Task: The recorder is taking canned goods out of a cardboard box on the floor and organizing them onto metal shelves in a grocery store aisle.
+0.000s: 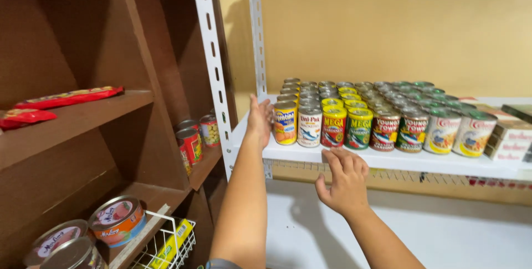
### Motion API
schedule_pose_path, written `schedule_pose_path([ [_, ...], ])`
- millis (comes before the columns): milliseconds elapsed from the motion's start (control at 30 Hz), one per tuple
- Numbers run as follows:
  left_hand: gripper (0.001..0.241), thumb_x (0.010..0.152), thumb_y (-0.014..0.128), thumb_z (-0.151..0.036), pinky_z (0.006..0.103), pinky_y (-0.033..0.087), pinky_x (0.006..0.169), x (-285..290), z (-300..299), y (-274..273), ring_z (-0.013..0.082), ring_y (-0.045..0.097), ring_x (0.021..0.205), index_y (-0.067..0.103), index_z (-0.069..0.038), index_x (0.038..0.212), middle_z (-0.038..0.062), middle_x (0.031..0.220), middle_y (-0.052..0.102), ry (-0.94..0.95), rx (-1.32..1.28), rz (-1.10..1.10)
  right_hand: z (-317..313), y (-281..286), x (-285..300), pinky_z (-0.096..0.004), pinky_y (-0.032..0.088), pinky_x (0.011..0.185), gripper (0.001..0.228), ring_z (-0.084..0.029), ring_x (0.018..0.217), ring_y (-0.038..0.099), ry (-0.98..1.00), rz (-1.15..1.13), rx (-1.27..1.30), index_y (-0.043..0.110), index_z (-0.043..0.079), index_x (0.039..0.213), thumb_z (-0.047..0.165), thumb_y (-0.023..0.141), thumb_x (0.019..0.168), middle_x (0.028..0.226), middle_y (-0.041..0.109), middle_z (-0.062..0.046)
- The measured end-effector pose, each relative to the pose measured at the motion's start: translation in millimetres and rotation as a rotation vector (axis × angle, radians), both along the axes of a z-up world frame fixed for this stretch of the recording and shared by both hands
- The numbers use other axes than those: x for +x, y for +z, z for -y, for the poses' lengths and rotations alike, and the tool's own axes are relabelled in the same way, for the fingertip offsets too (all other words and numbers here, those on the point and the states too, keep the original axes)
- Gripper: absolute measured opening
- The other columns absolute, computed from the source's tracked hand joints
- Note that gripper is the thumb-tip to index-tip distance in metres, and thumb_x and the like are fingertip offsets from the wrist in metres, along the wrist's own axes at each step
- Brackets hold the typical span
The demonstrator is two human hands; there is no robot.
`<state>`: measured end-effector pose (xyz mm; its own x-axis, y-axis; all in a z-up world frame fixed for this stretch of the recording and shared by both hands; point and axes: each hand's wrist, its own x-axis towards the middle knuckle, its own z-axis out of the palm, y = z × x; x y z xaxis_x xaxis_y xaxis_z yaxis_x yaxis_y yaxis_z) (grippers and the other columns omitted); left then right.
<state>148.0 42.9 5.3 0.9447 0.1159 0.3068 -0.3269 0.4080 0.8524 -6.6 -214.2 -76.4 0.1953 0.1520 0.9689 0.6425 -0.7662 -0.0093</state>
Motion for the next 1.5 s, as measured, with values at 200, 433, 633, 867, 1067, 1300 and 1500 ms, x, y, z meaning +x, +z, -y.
schedule_pose_path([
  [200, 0.097, 0.095, 0.025, -0.077, 0.0403, 0.025, 0.12, -5.7, 4.5, -2.0, 0.0296, 0.041, 0.144, 0.037, -0.001, 0.155, 0.02, 0.158, 0.043, -0.14, 0.156, 0.008, -2.0, 0.7, 4.4, -0.049, 0.036, 0.102, 0.056, -0.032, 0.12, 0.053, -0.005, -0.012, 0.005, 0.063, 0.011, 0.126, 0.022, 0.069, 0.072, 0.126, 0.06, -0.009],
  [433, 0.089, 0.095, 0.032, -0.075, 0.0388, 0.044, 0.107, -10.6, 15.1, -1.4, 0.0244, 0.063, 0.113, 0.065, 0.001, 0.128, 0.017, 0.12, 0.072, 0.004, 0.275, -0.056, -4.1, -3.0, 5.7, -0.049, 0.035, 0.104, 0.055, -0.032, 0.122, 0.053, 0.003, 0.0, 0.01, 0.063, 0.011, 0.127, 0.021, 0.069, 0.073, 0.126, 0.06, -0.01],
  [633, 0.092, 0.098, 0.029, -0.077, 0.0386, 0.042, 0.108, 1.5, 11.9, -7.5, 0.0232, 0.062, 0.111, 0.066, 0.004, 0.121, 0.018, 0.113, 0.071, 0.038, 0.306, -0.07, -4.4, -1.8, 5.3, -0.05, 0.035, 0.105, 0.056, -0.032, 0.122, 0.053, -0.009, 0.0, 0.011, 0.063, 0.01, 0.128, 0.02, 0.069, 0.073, 0.126, 0.06, -0.01],
  [867, 0.091, 0.095, 0.025, -0.075, 0.0361, 0.041, 0.111, -9.6, 15.4, -2.3, 0.021, 0.061, 0.123, 0.062, -0.001, 0.132, 0.012, 0.129, 0.069, -0.039, 0.228, 0.005, -3.6, 0.3, 3.1, -0.05, 0.036, 0.105, 0.056, -0.032, 0.124, 0.053, 0.0, 0.0, 0.013, 0.062, 0.01, 0.129, 0.019, 0.068, 0.073, 0.127, 0.06, -0.01],
  [1067, 0.093, 0.096, 0.025, -0.075, 0.0366, 0.041, 0.111, -1.2, 11.5, -7.5, 0.0246, 0.06, 0.126, 0.06, 0.001, 0.137, 0.017, 0.134, 0.067, 0.007, 0.259, -0.015, -2.8, 1.9, -0.4, -0.05, 0.036, 0.106, 0.057, -0.032, 0.125, 0.053, 0.012, -0.015, 0.008, 0.061, 0.009, 0.129, 0.018, 0.068, 0.073, 0.128, 0.06, -0.01],
  [1300, 0.077, 0.099, 0.036, -0.061, 0.0415, 0.027, 0.119, -48.8, 29.0, -3.0, 0.0291, 0.037, 0.147, 0.042, -0.005, 0.151, 0.015, 0.158, 0.041, 0.476, 0.246, 0.271, 10.9, 15.0, -18.5, -0.054, 0.033, 0.113, 0.063, -0.037, 0.13, 0.049, 0.117, -0.119, -0.048, 0.058, 0.006, 0.133, 0.018, 0.069, 0.071, 0.135, 0.055, -0.016],
  [1500, 0.041, 0.107, 0.05, -0.03, 0.0505, 0.029, 0.13, -130.4, 96.6, -7.5, 0.0414, 0.037, 0.156, 0.053, 0.0, 0.134, 0.024, 0.161, 0.043, 1.024, 0.496, 0.861, 67.8, 9.7, -43.6, -0.051, 0.039, 0.113, 0.061, -0.039, 0.138, 0.046, 0.311, -0.358, -0.015, 0.058, 0.009, 0.135, 0.013, 0.071, 0.076, 0.149, 0.045, -0.02],
])
